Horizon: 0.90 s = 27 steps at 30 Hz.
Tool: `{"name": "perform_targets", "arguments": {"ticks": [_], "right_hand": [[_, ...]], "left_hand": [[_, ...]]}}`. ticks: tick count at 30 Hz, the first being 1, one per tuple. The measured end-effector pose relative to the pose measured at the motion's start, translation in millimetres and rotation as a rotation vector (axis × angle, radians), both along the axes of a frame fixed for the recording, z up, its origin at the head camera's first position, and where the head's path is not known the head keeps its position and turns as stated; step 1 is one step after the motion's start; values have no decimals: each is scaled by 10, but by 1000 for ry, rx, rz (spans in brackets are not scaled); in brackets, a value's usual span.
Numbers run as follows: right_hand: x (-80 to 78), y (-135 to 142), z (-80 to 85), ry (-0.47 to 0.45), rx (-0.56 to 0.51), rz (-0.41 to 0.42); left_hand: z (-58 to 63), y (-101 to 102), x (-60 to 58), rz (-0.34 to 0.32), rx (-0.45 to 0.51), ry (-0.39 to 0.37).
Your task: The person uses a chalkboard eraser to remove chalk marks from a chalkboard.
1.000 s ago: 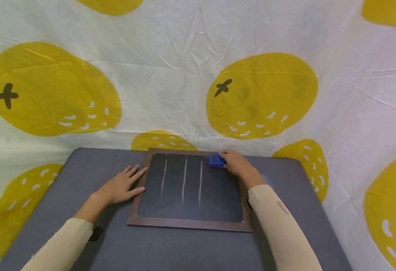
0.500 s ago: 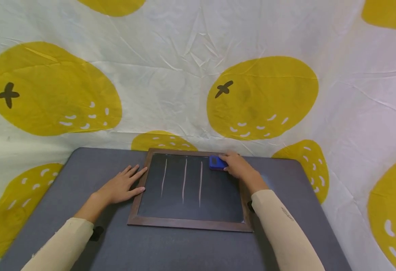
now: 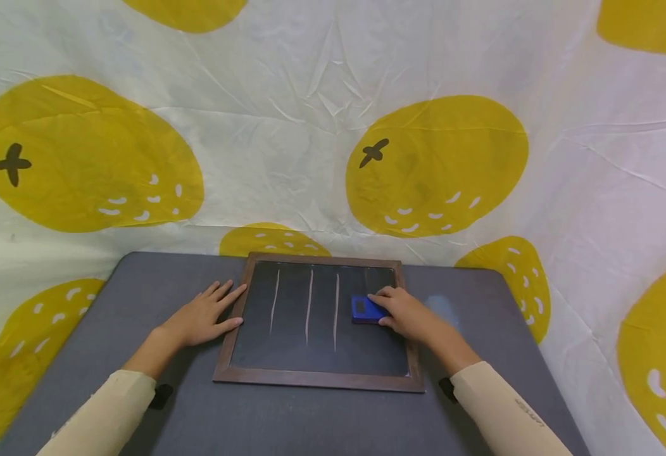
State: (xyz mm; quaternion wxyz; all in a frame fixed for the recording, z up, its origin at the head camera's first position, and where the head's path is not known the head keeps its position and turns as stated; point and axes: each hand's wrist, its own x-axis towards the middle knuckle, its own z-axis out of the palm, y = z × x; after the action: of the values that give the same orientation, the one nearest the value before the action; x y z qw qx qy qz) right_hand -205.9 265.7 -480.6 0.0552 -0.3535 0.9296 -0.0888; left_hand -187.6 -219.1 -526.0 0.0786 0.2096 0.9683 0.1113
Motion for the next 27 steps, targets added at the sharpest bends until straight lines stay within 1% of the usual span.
{"name": "perform_targets", "arguments": {"ticks": [5,8,12,15,20,23,27], "right_hand": [[272,43,4,18,2,44],[435,57,2,10,5,58],[644,74,4,4,-25,93],[761,92,0,5,-57,122],[851,94,-36,-1,-62,113],[872,83,-55,2,-62,102],[879,74,-72,31,-68,112]], "left_hand": [[-7,7,-6,2,-4,-4],[-11,5,-9,0,-1,-2],[-18,-1,-10,-2,-1,1],[-24,-6,-13,-3,-2,2],[-29,-11,-9,-8,6,7],[-34,-17,-2,-14,8,12],[-50,-29,-2,-19,5,18]]}}
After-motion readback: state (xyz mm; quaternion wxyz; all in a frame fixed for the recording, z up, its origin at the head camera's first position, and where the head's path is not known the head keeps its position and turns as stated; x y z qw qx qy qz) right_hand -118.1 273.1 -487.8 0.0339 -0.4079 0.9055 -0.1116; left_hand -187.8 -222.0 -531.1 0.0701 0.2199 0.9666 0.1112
